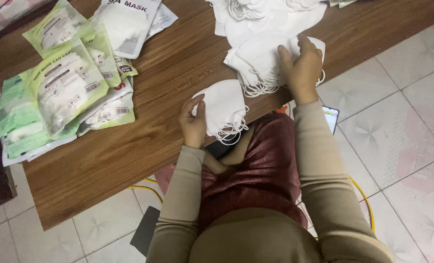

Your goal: A person is manually inspecting, folding, and stacking white face masks at a packing station.

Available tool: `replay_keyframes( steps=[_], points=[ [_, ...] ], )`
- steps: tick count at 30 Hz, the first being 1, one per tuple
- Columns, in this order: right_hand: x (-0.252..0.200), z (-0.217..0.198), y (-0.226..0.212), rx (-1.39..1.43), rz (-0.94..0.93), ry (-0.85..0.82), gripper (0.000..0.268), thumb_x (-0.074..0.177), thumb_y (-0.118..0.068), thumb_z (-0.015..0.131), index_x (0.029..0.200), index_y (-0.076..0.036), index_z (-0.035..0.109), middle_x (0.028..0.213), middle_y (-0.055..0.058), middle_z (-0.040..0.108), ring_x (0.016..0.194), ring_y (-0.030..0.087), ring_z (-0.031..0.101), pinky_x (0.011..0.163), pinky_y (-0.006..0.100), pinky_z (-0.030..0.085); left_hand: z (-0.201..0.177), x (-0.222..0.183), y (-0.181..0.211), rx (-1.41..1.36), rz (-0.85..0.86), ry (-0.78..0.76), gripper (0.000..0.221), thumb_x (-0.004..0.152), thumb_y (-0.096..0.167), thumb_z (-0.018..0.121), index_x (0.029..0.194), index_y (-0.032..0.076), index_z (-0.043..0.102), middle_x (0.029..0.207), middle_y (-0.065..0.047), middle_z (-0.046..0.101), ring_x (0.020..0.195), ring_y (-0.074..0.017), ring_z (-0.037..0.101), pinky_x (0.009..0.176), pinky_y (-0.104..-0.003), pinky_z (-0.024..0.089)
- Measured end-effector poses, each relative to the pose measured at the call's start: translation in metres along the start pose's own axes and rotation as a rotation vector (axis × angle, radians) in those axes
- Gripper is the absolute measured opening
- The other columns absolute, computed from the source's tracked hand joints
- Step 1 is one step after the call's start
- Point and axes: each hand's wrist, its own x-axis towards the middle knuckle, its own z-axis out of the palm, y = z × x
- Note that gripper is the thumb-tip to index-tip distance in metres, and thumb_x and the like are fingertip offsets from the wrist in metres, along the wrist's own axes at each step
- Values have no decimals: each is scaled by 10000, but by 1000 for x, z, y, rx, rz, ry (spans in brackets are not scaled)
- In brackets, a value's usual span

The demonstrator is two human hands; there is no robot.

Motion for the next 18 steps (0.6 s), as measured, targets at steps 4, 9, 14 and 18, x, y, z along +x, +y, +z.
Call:
replay_keyframes(
  steps=[4, 9, 14, 18],
  points=[
    [7, 10, 10, 7, 78, -159, 631, 871, -290, 875, 1305, 102, 639, 1038, 234, 748, 868, 345, 721, 740, 404, 595, 1, 1, -1, -30, 37, -4, 172, 979, -8, 642, 1125, 34, 723, 1141, -77, 680, 1034, -176, 626, 977, -288, 502],
    [3, 5, -10, -28, -88, 31, 496, 828, -32, 795, 1294, 25, 635, 942, 131, 712, 876, 281, 617, 785, 380, 535, 3, 1, -7, -39, 32, 1, 166, 973, -22, 636, 1110, 19, 719, 1165, -88, 674, 1068, -189, 628, 1004, -289, 491],
    [-19, -28, -52, 552, 33, 107, 163, 964, -17, 721, 1111, 49, 698, 918, 85, 665, 742, 131, 552, 664, 237, 490, 1, -1, 4, 17, -9, -8, 179, 974, 19, 649, 1136, 57, 717, 1179, -83, 692, 1076, -189, 649, 992, -304, 525],
    [-61, -15, -69, 925, 450, -47, 230, 943, -231, 833, 1056, -76, 705, 866, 19, 623, 875, 167, 590, 843, 332, 509, 10, -3, 8, -77, -70, 107, 155, 1022, 57, 655, 1133, 73, 761, 1074, -113, 648, 1155, -215, 586, 1069, -409, 448]
  ],
)
